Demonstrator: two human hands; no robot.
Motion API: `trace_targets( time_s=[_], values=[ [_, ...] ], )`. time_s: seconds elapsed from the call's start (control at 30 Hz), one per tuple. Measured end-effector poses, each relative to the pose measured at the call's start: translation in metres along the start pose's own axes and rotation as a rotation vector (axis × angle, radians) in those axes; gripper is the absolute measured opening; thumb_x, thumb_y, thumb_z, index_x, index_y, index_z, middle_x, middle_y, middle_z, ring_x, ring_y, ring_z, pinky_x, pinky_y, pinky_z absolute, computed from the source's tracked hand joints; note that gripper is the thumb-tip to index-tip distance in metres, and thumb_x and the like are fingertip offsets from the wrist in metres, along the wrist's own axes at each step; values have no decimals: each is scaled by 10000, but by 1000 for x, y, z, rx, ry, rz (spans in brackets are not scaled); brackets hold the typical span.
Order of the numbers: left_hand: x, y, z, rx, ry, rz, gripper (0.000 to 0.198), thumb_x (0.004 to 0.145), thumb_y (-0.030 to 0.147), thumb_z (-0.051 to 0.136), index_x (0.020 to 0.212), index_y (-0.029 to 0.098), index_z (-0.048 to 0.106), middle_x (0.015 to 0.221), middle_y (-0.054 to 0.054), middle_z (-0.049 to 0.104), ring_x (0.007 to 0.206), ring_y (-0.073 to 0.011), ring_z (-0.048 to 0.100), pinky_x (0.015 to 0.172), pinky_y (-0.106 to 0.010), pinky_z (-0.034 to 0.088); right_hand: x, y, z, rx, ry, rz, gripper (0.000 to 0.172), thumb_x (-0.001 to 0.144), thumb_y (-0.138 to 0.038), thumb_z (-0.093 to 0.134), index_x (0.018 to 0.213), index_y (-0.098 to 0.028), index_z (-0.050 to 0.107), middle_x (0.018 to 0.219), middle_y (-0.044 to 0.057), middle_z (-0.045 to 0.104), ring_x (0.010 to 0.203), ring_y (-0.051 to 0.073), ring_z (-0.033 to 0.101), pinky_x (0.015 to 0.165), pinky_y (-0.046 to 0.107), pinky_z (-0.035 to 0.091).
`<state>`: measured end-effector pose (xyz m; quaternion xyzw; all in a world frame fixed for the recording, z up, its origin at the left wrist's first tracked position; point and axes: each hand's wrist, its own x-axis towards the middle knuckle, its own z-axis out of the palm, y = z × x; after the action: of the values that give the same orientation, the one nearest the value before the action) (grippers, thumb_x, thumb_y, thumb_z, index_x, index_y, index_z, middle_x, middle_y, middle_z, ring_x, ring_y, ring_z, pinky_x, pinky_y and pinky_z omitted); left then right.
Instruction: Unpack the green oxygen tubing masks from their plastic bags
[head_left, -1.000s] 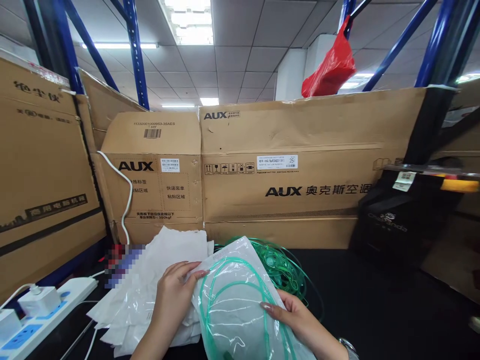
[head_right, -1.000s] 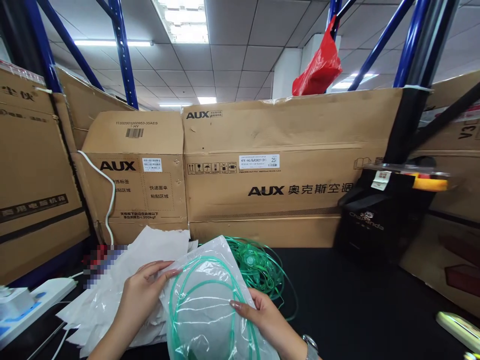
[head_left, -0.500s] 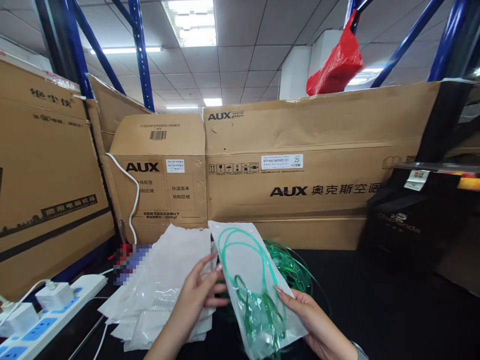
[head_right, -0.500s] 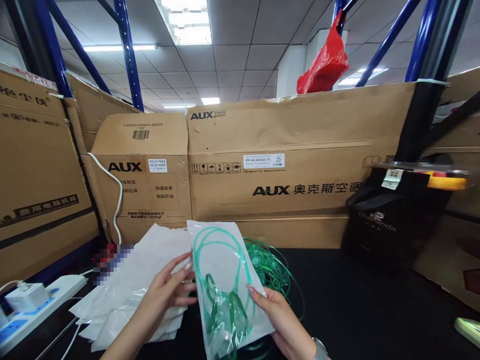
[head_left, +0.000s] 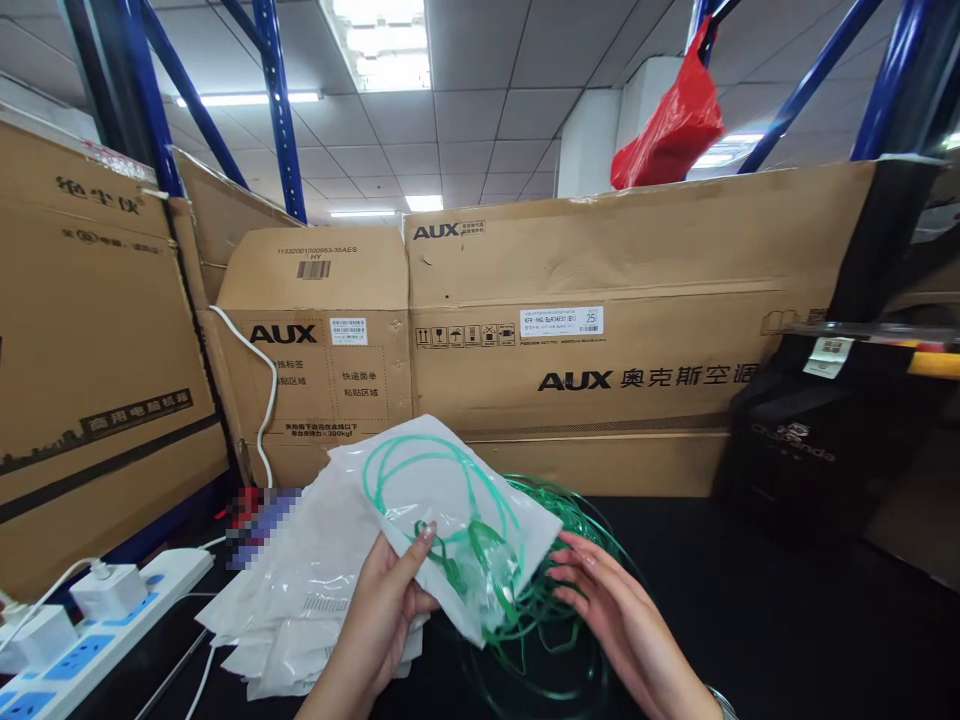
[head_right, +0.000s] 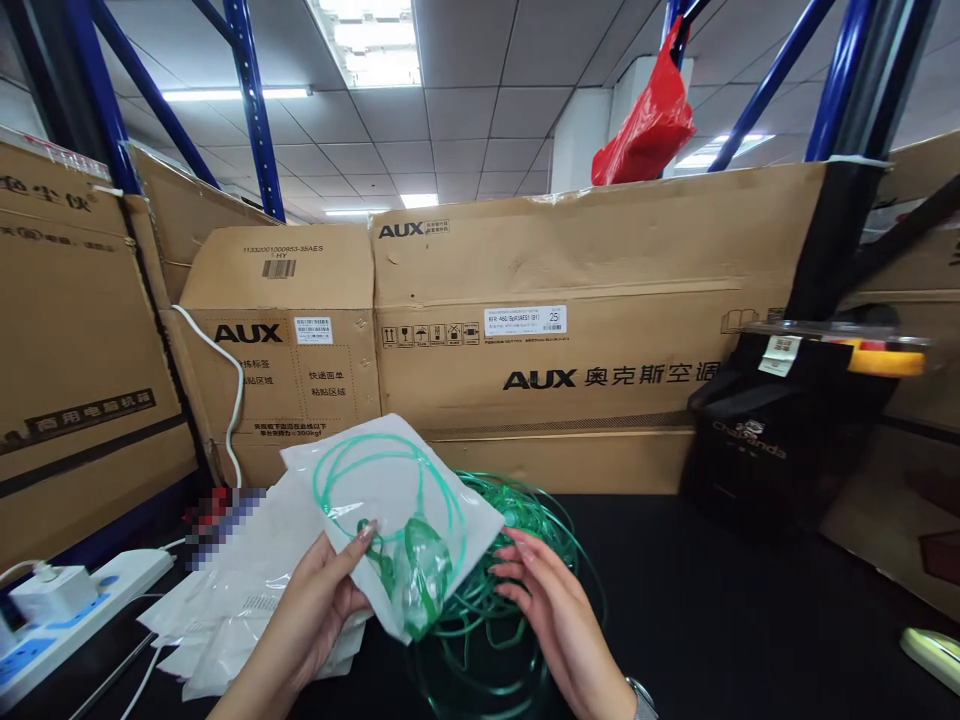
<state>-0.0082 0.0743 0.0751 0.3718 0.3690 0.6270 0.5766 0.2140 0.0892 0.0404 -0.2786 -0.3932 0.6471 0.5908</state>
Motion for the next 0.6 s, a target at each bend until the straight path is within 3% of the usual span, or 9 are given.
trace_targets(
  time_s=[0.1, 0.2, 0.33, 0.47, 0.6],
  values=[
    [2, 0, 2, -45, 95, 68, 378, 727, 298, 649, 1060, 231, 481, 1017, -23, 612, 769, -149, 640, 583, -249, 548, -6, -3, 6, -70, -71, 43, 294, 737, -323, 664, 998, -187, 653, 927, 71, 637, 854, 176, 576, 766, 276, 455],
    [0, -7, 7, -8, 44, 47, 403, 718, 326, 655, 1061, 220, 473, 974, -27, 629, 750, -156, 642, 611, -279, 547, -10, 4, 11, -75, -172, 138, 314, 744, -309, 665, 1036, -198, 639, 945, 73, 628, 872, 176, 573, 778, 291, 449],
    [-1, -21, 10, 56, 0, -21, 459, 641, 379, 709, 996, 184, 494, 848, -28, 660, 684, -171, 645, 578, -302, 544, -8, 17, 9, -82, -136, 121, 427, 679, -318, 721, 1086, -250, 609, 884, 35, 626, 807, 166, 583, 780, 320, 452],
    [0, -32, 10, 85, -54, -57, 478, 622, 386, 724, 981, 191, 475, 887, -39, 659, 728, -192, 650, 572, -291, 540, -4, 16, 4, -234, -113, 27, 474, 668, -337, 714, 1117, -237, 598, 1129, 86, 583, 1010, 239, 533, 928, 388, 366],
    [-3, -40, 14, 63, -92, -74, 510, 647, 372, 712, 1030, 208, 418, 957, -49, 636, 770, -181, 637, 584, -279, 542, -3, 14, -3, -338, -212, -33, 501, 654, -230, 694, 1138, -291, 577, 1380, 38, 354, 1224, 271, 354, 994, 404, 286]
  ],
)
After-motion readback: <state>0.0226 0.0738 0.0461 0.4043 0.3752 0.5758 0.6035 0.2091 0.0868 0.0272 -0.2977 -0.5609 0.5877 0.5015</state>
